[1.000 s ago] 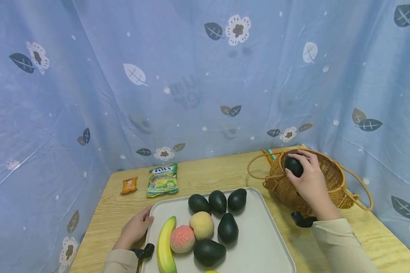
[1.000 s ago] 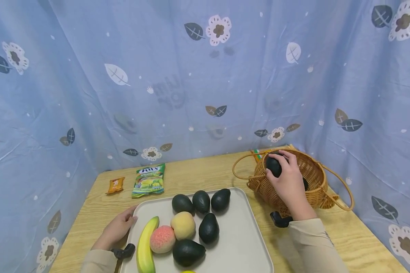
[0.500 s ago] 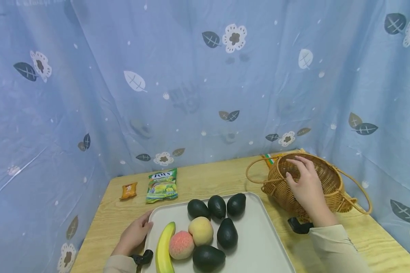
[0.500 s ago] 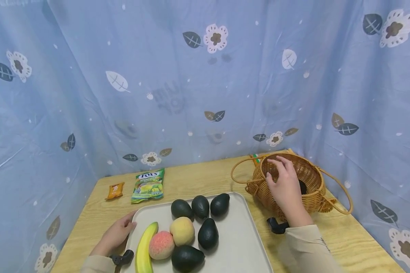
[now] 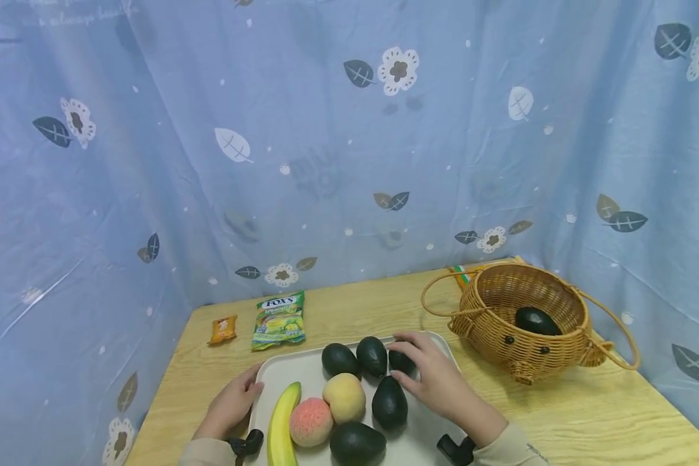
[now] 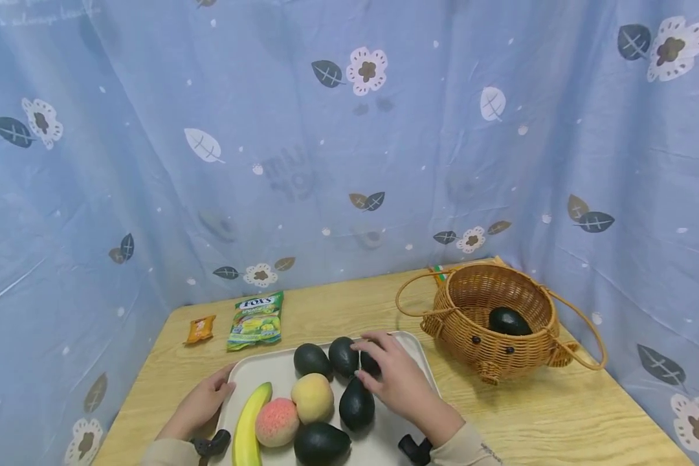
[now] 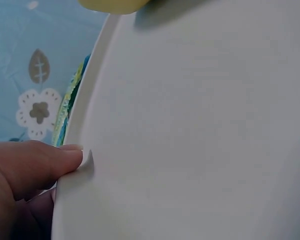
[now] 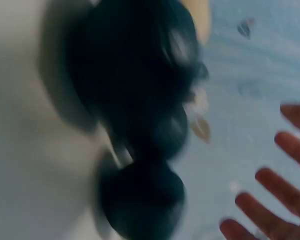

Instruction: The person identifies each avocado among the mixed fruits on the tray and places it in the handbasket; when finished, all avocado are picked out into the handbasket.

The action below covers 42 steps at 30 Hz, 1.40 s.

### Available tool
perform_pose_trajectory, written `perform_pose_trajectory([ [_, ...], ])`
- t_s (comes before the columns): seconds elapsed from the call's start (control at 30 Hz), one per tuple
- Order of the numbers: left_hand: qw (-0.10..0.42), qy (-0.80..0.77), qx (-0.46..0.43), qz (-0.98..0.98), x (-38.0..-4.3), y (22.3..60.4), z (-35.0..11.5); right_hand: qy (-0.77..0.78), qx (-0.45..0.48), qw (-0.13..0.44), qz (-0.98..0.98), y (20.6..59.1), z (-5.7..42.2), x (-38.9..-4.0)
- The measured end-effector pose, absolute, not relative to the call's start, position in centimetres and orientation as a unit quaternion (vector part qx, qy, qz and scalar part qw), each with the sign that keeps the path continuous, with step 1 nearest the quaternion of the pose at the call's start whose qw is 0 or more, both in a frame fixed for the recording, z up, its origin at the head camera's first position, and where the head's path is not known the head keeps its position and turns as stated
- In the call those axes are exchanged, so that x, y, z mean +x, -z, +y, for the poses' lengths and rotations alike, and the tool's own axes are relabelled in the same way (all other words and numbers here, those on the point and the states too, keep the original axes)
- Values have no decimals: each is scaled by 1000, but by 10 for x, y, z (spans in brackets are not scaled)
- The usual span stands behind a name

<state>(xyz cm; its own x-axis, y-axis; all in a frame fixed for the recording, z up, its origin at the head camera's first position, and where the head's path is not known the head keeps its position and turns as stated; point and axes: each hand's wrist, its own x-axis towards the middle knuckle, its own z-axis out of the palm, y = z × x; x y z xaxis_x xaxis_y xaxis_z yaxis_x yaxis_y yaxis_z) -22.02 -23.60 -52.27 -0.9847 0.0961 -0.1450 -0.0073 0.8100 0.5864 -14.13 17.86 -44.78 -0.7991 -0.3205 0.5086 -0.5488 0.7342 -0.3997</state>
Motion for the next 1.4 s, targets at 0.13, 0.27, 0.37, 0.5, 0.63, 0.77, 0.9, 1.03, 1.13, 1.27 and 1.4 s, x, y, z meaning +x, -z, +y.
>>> perform_pose_trajectory([
  [0.13,90,-317,28,944,-220,522,-234,-278,271,85,-918,458,160,-136],
  [0.27,87,-313,32,945,-219,520,-235,-262,290,31,-920,465,150,-136],
  [0.37,86,-308,31,947,-218,519,-236,-247,297,19,-922,470,147,-138],
  [0.5,88,-304,35,948,-219,517,-236,-236,292,10,-927,475,148,-138],
  [0.63,86,-304,44,948,-218,517,-235,-232,294,0,-927,480,152,-136],
  [0.77,83,-305,47,947,-217,516,-236,-240,297,-1,-924,484,156,-136],
  [0.9,84,-309,48,946,-215,514,-236,-252,287,13,-924,481,159,-135],
  [1.03,85,-310,49,946,-216,513,-235,-269,277,38,-922,468,162,-135],
  [1.13,87,-307,47,947,-216,513,-235,-280,272,72,-918,456,169,-137],
  [1.27,90,-302,44,948,-216,514,-236,-289,253,138,-913,440,181,-142],
  [1.4,85,-304,46,948,-215,515,-236,-287,217,207,-910,423,200,-147],
])
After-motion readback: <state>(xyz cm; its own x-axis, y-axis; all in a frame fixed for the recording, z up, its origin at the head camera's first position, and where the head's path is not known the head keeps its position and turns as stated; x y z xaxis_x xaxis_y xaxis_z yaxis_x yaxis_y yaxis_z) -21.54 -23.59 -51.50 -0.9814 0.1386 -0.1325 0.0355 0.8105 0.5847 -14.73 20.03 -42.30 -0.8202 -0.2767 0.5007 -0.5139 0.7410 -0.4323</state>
